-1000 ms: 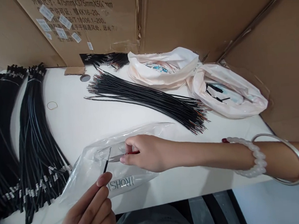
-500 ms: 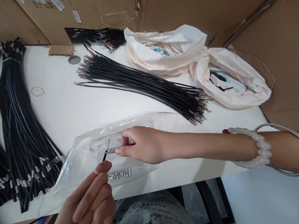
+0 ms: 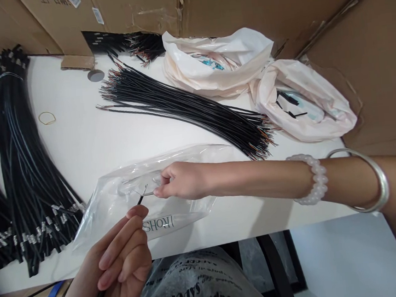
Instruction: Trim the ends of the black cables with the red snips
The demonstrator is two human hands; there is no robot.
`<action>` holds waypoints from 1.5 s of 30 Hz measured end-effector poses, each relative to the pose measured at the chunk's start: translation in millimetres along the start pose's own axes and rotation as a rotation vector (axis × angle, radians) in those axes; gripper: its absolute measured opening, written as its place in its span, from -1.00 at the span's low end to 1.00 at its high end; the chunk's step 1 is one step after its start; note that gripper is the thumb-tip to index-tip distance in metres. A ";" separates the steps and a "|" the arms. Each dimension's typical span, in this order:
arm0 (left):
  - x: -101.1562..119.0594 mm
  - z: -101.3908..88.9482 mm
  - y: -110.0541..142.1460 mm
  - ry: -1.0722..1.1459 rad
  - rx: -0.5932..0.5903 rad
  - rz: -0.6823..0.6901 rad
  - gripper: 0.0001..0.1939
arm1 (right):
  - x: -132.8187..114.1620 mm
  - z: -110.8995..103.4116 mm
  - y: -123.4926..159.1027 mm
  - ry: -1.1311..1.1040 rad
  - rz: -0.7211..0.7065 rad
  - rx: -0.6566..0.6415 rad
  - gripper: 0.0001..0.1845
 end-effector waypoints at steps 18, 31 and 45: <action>-8.7 -7.7 -6.3 -0.050 0.221 -0.020 -0.80 | -12.4 1.7 0.1 0.242 -0.082 0.044 -0.76; -20.0 -13.1 -4.8 -0.106 0.354 -0.084 -0.62 | -24.1 -13.0 8.8 0.331 -0.044 0.090 -0.77; -24.4 -23.4 -6.3 -0.349 0.402 -0.039 -0.80 | -37.4 -5.9 3.4 0.620 -0.050 0.009 -0.77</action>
Point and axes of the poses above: each hand's wrist, its own y-axis away from the middle knuckle, its own z-axis out of the palm, x = y × z, the point moved 9 cm from there along -y, towards the middle knuckle, and after that the axes turned 7 degrees about -y, right-handed, at the moved point
